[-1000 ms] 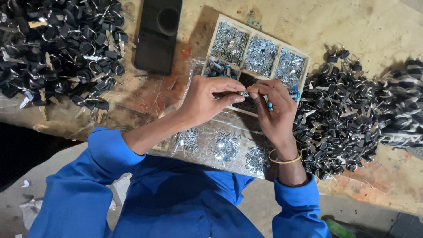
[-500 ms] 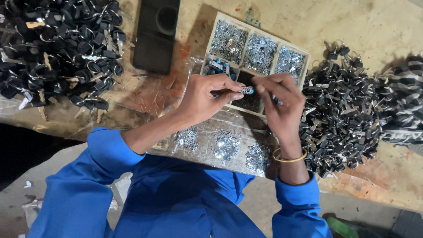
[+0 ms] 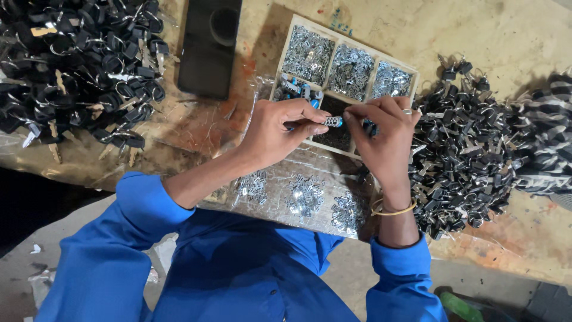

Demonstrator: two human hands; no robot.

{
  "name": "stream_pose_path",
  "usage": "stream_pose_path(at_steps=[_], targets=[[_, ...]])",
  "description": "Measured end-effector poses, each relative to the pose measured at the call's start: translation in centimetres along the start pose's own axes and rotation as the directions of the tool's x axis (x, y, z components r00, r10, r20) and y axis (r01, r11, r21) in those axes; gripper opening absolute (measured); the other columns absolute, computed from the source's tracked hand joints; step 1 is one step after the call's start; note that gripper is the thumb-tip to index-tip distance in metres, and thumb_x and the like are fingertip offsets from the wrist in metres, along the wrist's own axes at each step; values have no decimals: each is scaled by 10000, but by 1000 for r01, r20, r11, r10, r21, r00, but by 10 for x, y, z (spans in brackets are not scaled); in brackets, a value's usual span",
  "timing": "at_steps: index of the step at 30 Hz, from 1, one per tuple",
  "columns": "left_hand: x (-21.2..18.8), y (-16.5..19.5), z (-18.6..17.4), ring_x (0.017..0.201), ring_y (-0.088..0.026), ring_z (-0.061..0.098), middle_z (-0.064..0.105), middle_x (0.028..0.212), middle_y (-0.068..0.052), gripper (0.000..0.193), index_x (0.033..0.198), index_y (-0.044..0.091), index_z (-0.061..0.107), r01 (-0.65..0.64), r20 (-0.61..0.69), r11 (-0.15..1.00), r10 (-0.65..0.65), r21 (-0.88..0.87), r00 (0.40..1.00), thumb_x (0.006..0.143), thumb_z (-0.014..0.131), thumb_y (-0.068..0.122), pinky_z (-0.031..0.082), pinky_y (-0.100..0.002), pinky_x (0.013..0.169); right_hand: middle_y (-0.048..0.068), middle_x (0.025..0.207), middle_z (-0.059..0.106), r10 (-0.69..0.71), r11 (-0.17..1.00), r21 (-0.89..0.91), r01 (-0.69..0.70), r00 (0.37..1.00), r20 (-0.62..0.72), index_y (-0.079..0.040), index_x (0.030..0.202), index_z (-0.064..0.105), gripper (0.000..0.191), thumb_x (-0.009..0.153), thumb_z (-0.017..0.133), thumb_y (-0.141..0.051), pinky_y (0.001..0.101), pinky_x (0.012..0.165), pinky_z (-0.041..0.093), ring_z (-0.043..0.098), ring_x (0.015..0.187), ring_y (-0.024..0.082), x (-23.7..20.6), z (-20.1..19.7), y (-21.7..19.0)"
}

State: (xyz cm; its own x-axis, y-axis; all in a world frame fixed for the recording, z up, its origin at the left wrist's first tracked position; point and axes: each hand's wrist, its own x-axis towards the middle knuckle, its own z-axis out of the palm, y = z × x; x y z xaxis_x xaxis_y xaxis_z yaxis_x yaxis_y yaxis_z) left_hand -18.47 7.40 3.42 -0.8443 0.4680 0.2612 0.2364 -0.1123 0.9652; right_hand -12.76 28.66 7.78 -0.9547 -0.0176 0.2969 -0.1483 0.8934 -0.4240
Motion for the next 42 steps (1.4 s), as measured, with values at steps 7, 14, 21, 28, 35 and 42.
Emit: stream_pose_path(at_steps=[7, 14, 21, 28, 35, 42], targets=[[-1, 1, 0, 941, -143, 785, 793, 1023, -98, 166, 1030, -18, 746, 6, 6, 1000, -6, 24, 1000, 882, 820, -9, 651, -262, 798, 42, 1016, 684, 140, 898, 427, -108, 989, -44, -74, 1040, 786, 166, 895, 863, -45, 303, 811, 468, 609, 935, 188, 0, 6, -5], [-2, -2, -1, 998, -164, 787, 788, 1062, -111, 136, 1017, -23, 736, -22, 19, 1000, 22, -18, 1000, 902, 808, -9, 659, -271, 847, 70, 1005, 695, 87, 966, 252, -56, 989, -116, -32, 1005, 798, 160, 875, 891, -25, 301, 816, 484, 632, 938, 174, -3, 7, -3], [-1, -2, -1, 984, -167, 788, 790, 1040, -113, 143, 1009, -18, 743, -27, 21, 1000, 27, 8, 999, 888, 818, -5, 658, -271, 846, 75, 1180, 660, 79, 575, 796, -188, 981, 175, 11, 1136, 737, 143, 998, 717, 40, 268, 926, 523, 621, 1054, 119, -5, 13, 0], [-2, -1, -1, 981, -169, 793, 795, 1027, -105, 132, 999, -8, 741, 0, 25, 1000, 0, -4, 1000, 889, 813, -8, 653, -271, 833, 88, 1169, 688, 161, 437, 833, -340, 941, 299, 13, 1117, 742, 143, 1008, 664, 64, 265, 780, 517, 622, 901, 120, -8, 13, 1], [-3, -4, -1, 987, -165, 795, 798, 1018, -99, 113, 989, 3, 743, -9, 21, 1000, 9, 0, 1000, 900, 812, -6, 656, -261, 835, 103, 1190, 688, 159, 531, 800, -281, 960, 232, 12, 1130, 731, 144, 1011, 668, 63, 271, 845, 561, 654, 1018, 129, -10, 16, -2], [-3, -2, -2, 950, -147, 795, 799, 976, -82, 117, 995, 2, 755, 16, 6, 1000, -16, 15, 1000, 895, 816, 1, 642, -255, 809, 104, 1169, 685, 15, 802, 593, -76, 994, 108, 24, 1131, 746, 128, 1009, 713, 41, 289, 906, 560, 673, 1065, 153, -7, 14, -10]])
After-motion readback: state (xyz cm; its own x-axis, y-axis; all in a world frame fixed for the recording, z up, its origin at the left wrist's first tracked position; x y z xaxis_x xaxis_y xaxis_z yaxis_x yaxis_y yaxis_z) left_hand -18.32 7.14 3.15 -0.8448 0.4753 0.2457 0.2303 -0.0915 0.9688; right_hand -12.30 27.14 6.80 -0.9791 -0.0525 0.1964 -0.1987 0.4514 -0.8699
